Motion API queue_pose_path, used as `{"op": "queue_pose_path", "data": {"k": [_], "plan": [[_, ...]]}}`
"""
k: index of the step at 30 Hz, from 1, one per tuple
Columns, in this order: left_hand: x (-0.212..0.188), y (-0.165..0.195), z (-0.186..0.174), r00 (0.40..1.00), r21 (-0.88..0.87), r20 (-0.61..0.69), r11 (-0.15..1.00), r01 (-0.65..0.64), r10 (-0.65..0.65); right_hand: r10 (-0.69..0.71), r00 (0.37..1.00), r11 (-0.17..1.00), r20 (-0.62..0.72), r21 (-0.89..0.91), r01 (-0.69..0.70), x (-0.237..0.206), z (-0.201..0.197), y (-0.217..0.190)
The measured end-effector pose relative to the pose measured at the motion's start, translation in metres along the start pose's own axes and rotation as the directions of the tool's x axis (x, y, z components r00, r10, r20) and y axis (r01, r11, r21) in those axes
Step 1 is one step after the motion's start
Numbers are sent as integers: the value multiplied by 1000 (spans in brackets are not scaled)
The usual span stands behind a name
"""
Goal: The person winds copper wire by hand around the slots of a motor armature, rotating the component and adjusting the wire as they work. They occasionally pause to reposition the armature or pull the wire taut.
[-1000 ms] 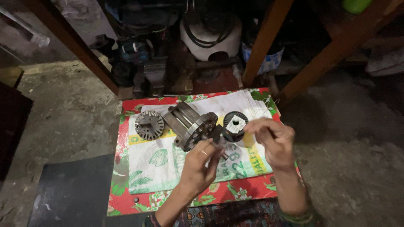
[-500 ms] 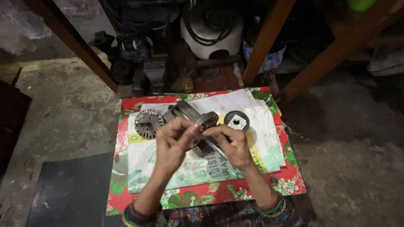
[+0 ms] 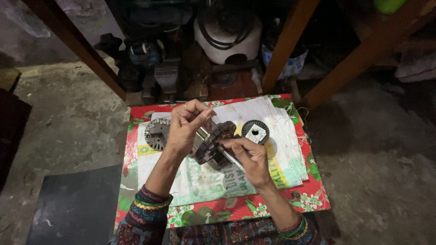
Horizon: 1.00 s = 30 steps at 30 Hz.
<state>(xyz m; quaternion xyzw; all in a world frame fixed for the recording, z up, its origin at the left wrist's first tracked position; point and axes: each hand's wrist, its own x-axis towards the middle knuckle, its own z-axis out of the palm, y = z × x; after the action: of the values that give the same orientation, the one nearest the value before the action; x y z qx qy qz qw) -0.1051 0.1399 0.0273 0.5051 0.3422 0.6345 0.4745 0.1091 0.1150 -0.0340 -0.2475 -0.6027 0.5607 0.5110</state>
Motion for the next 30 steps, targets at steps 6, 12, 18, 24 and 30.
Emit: {"op": "queue_pose_path", "data": {"k": [6, 12, 18, 24, 30], "plan": [[8, -28, -9, 1000, -175, -14, 984, 24, -26, 32, 999, 996, -5, 84, -31, 4, 3, 0], [-2, -68, -28, 983, -234, -82, 962, 140, -163, 74, 995, 994, -72, -78, -79, -8, 2, 0], [-8, -84, -37, 986, -138, -86, 982, 130, -143, -18, 965, 986, -263, -167, -27, -1, -10, 0], [-7, -87, -35, 983, 8, -28, 983, 183, -182, -76, 949, 967, -307, -254, -4, -8, -22, -4], [-3, -87, -38, 967, 12, 54, 969, 249, -249, -24, 950, 977, -311, -209, -44, -22, -31, 0]]}}
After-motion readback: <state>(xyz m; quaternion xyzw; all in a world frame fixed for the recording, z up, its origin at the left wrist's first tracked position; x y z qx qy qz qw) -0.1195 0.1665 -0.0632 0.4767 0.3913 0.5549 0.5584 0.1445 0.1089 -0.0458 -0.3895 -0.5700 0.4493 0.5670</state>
